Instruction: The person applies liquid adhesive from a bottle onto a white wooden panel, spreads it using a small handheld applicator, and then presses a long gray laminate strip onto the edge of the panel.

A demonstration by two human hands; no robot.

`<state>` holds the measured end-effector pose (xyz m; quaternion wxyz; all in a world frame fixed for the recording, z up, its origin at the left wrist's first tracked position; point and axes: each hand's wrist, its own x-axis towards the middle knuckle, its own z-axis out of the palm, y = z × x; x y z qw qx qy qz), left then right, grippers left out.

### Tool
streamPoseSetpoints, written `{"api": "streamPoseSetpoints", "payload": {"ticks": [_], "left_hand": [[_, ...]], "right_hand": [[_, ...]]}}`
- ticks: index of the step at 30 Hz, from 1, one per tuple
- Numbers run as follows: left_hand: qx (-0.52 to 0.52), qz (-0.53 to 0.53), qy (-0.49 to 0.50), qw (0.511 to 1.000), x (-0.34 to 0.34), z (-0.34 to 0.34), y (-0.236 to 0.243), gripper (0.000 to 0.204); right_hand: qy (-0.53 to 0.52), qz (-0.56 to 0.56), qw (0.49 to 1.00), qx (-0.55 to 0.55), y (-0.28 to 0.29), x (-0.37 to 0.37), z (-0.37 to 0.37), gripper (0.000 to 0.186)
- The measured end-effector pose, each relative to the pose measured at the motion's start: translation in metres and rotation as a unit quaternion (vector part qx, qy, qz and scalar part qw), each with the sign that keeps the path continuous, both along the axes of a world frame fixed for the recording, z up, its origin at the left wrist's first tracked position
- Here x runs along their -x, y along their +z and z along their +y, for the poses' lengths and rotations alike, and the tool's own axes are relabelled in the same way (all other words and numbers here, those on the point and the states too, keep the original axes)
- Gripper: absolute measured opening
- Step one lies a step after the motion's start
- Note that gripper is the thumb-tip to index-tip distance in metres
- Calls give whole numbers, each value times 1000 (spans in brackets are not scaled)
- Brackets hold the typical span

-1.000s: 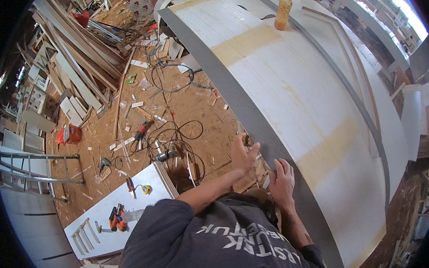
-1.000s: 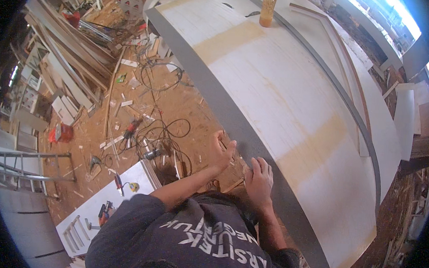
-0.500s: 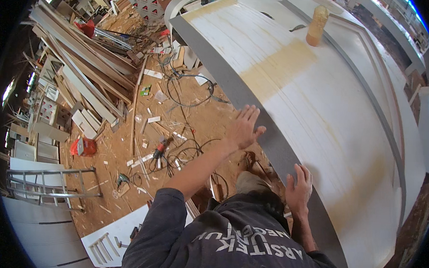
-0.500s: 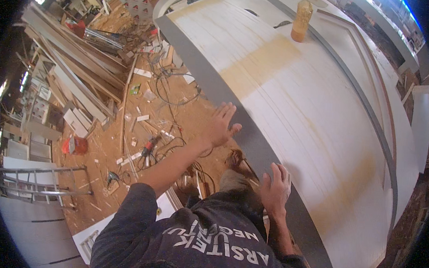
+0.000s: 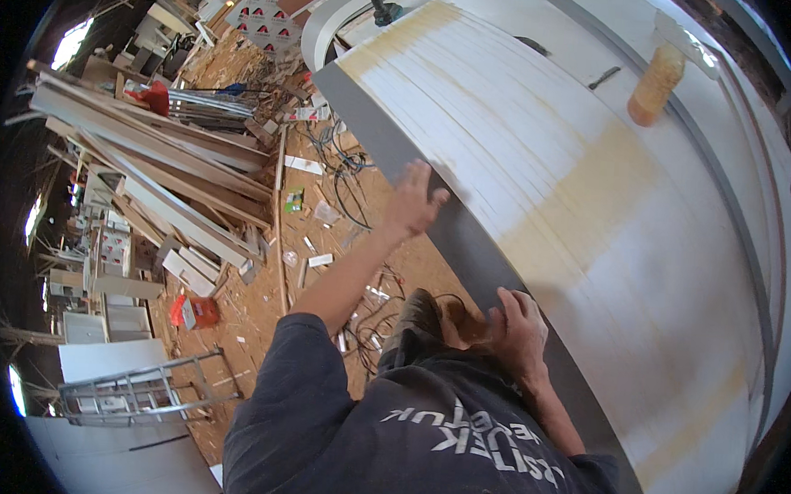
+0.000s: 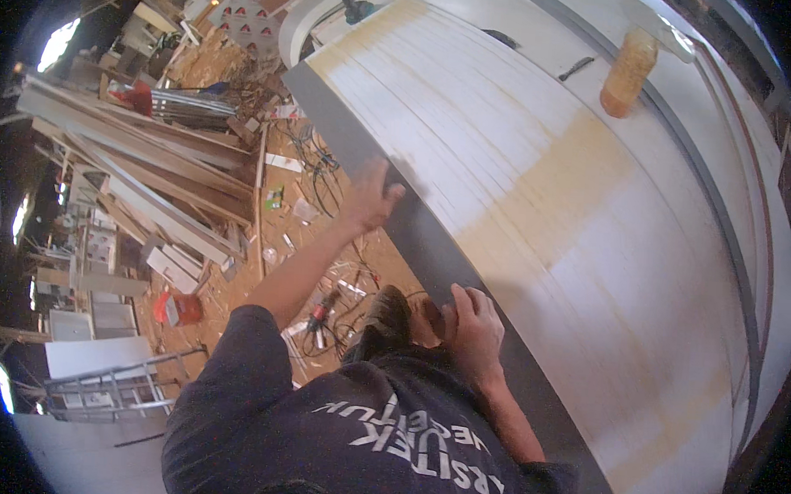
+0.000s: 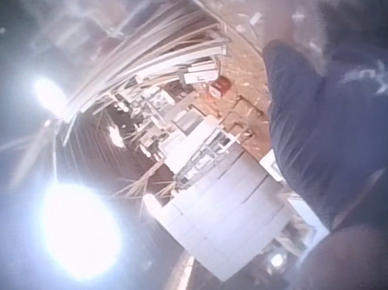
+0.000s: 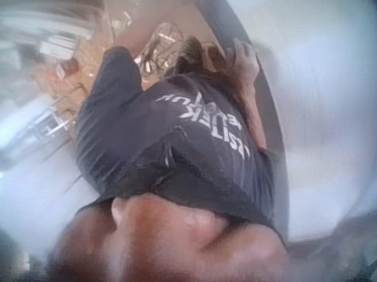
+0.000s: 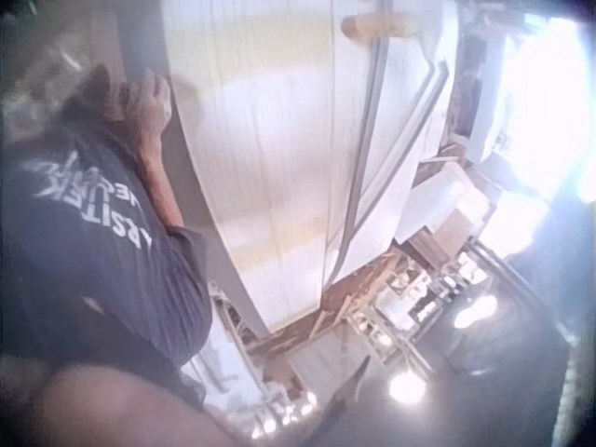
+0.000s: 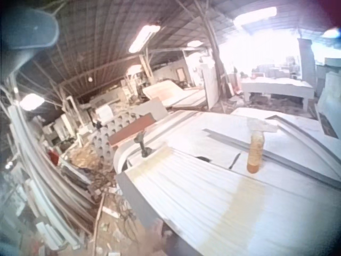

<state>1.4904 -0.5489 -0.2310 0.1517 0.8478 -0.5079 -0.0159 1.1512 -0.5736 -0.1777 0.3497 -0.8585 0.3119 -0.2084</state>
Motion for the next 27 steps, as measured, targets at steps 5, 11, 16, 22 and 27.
{"api": "streamPoseSetpoints", "payload": {"ticks": [5, 11, 16, 22, 27], "left_hand": [[20, -113, 45, 992, -223, -8, -2, 71], [3, -115, 50, 992, -426, -32, -13, 81], [-56, -100, -14, 993, -484, -46, -26, 85], [-106, -43, -37, 993, -469, -75, -12, 84], [-189, -80, -12, 979, -484, -51, -19, 91]], "right_hand": [[60, -51, 995, 56, 4, -126, -21, 36], [-159, 28, 983, 92, -19, -225, -14, 32], [-281, 72, 945, 154, -52, -247, -5, 21], [-287, 95, 936, 179, -45, -247, -5, 25], [-259, 83, 944, 187, -56, -250, -22, 24]]}}
